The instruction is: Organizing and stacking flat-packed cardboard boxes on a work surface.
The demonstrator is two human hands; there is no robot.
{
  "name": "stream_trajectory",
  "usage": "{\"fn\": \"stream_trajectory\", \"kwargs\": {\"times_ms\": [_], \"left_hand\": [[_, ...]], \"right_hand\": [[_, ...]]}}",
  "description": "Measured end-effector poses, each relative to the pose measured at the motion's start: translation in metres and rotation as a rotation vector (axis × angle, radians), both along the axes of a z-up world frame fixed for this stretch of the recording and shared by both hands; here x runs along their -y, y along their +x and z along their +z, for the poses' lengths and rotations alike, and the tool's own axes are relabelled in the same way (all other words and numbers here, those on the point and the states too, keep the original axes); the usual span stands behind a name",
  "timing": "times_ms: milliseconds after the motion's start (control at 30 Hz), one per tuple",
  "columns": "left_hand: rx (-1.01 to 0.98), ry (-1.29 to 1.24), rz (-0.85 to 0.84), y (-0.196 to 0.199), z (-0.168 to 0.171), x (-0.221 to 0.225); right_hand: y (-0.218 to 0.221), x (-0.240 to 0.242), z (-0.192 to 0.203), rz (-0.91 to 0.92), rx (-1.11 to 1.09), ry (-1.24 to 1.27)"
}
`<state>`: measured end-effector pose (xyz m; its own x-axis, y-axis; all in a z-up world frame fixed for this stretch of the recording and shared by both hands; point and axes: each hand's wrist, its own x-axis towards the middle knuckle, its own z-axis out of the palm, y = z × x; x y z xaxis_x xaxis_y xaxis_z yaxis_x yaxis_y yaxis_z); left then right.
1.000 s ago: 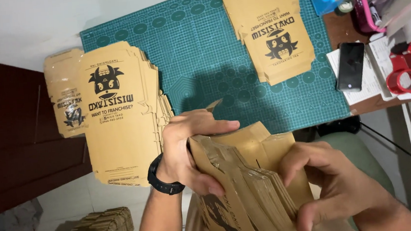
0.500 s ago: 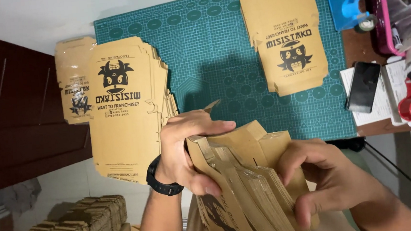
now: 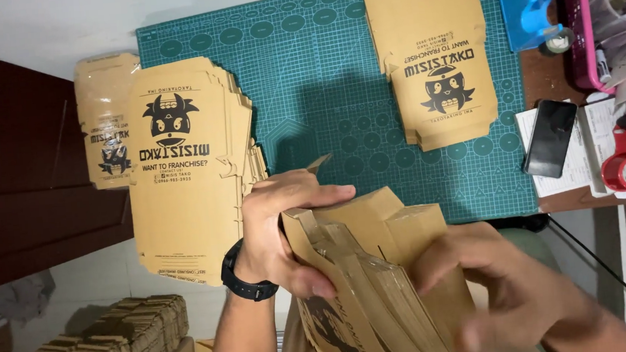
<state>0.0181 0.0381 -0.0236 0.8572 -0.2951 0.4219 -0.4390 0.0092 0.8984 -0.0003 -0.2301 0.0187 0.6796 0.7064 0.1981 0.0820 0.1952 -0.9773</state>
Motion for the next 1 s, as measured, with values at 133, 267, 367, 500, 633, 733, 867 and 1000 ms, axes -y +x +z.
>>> {"fn": "stream_trajectory", "kwargs": {"times_ms": [133, 267, 367, 500, 633, 733, 867, 1000], "left_hand": [[-0.005, -0.006, -0.015, 0.000, -0.001, -0.002], [0.003, -0.009, -0.034, 0.002, -0.001, -0.004], [0.004, -0.017, -0.049, 0.003, -0.002, -0.006], [0.009, -0.038, -0.065, 0.006, -0.001, -0.007], [0.036, -0.017, -0.051, 0.008, -0.002, -0.008], [0.017, -0.003, -0.043, 0.009, -0.001, -0.007], [-0.003, 0.001, -0.050, 0.010, -0.002, -0.005], [-0.005, -0.023, -0.049, 0.010, -0.002, -0.004]], "right_hand": [[-0.008, 0.001, -0.011, -0.068, -0.035, -0.056], [-0.007, -0.001, -0.019, -0.059, 0.034, -0.001], [-0.009, -0.003, -0.020, -0.063, 0.001, 0.034], [-0.009, 0.000, -0.027, -0.046, 0.013, 0.028], [-0.024, 0.008, -0.033, 0.014, -0.221, 0.280], [-0.008, -0.004, -0.004, -0.092, 0.049, -0.042], [-0.005, -0.006, -0.006, -0.059, 0.058, 0.008], [-0.001, -0.006, -0.015, -0.043, 0.077, 0.037]]}}
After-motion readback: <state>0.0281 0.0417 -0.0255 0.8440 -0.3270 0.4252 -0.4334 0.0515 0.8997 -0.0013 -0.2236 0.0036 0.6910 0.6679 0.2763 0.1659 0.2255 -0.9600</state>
